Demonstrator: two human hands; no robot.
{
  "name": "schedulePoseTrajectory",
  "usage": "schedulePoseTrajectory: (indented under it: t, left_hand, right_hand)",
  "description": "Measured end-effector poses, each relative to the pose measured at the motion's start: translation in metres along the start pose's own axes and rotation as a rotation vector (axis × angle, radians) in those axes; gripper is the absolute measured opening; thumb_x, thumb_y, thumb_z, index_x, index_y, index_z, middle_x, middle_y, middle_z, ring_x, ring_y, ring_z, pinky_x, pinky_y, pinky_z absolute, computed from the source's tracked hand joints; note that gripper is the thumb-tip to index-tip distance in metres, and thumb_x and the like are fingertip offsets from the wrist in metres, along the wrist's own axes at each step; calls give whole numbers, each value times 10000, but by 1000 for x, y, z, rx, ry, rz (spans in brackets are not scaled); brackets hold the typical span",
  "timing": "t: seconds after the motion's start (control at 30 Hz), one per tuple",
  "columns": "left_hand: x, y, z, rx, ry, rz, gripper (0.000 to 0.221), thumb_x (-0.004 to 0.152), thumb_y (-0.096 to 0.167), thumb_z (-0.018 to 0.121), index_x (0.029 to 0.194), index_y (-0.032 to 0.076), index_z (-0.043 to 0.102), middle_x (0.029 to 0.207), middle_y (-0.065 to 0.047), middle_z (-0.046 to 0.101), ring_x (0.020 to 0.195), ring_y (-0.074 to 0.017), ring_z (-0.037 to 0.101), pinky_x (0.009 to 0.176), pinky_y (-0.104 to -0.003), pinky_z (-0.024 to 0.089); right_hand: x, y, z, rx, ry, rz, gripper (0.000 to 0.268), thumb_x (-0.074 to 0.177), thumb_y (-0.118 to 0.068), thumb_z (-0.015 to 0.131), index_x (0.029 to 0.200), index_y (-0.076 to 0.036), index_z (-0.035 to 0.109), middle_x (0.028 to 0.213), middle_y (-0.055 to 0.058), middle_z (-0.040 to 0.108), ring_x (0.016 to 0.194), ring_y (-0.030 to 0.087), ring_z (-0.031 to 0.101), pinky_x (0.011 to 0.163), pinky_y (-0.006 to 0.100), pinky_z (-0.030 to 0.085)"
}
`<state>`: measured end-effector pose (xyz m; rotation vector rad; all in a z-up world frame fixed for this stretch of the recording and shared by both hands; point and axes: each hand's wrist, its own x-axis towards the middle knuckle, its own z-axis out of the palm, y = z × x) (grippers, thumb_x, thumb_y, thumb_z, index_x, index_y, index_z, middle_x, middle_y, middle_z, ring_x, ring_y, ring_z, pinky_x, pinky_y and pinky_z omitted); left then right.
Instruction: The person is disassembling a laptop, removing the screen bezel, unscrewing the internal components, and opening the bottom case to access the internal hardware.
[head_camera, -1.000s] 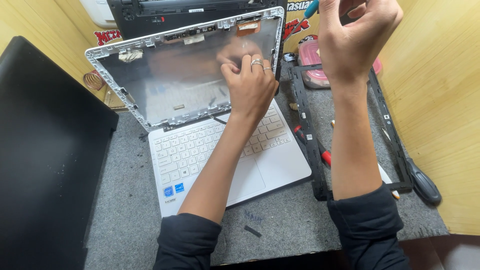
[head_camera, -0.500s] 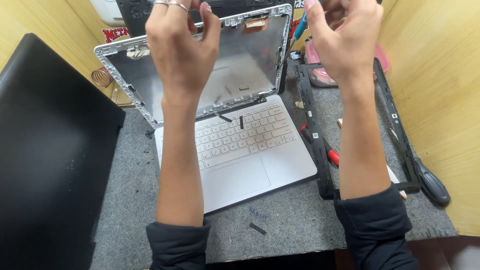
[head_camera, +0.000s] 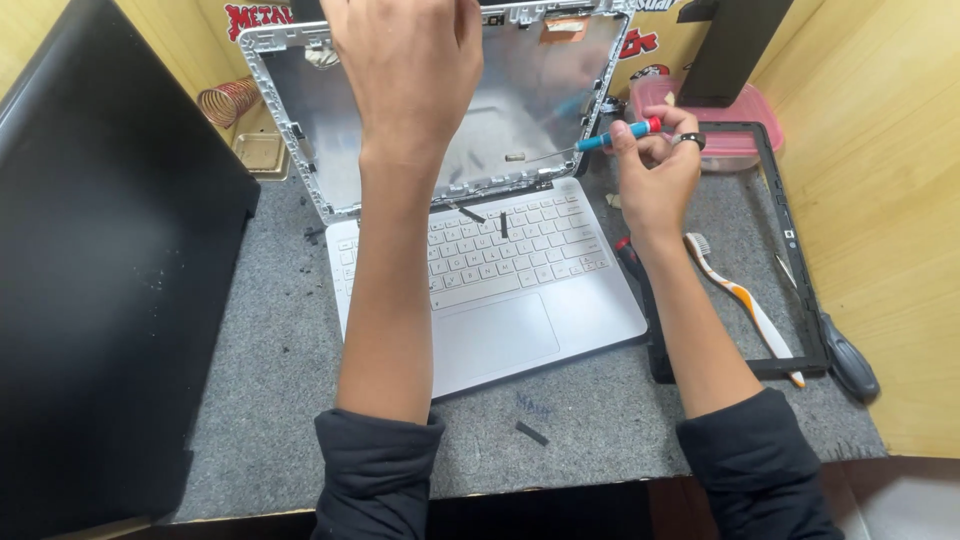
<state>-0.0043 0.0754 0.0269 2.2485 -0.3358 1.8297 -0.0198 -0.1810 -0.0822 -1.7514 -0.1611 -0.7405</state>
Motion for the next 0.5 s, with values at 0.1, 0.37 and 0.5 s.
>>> schedulePoseTrajectory:
  t: [0.1,0.37,0.5]
  left_hand:
    - [-4,-2,4,-5,-34,-42,158,865,84,706,808,152,576,732,-9,548,667,-254,483,794,-437,393]
    - [-7,2,10,-79,-17,-102,144,906,115,653,786,150,581,672,12,528,634,-234,490,845,-411,374]
    - [-7,4,10,-54,-27,-96,127,927,113,651,818,152,596,694,17,518,647,-218,469,873,-420,369]
  right_hand:
    - [0,-4,6,-78,34,-7,328,1004,-222,773,1169,-94,520,738,26,724,831,138,791,801,256,569]
    - [2,1,11,-173,86,65,339,969,-277,795,1114,-96,546,709,-11,759,810,103,794,868,298,553]
    - [3,3,10,-147,92,112,332,970,-258,789,1116,-99,536,700,-30,740,795,110,808,847,289,576]
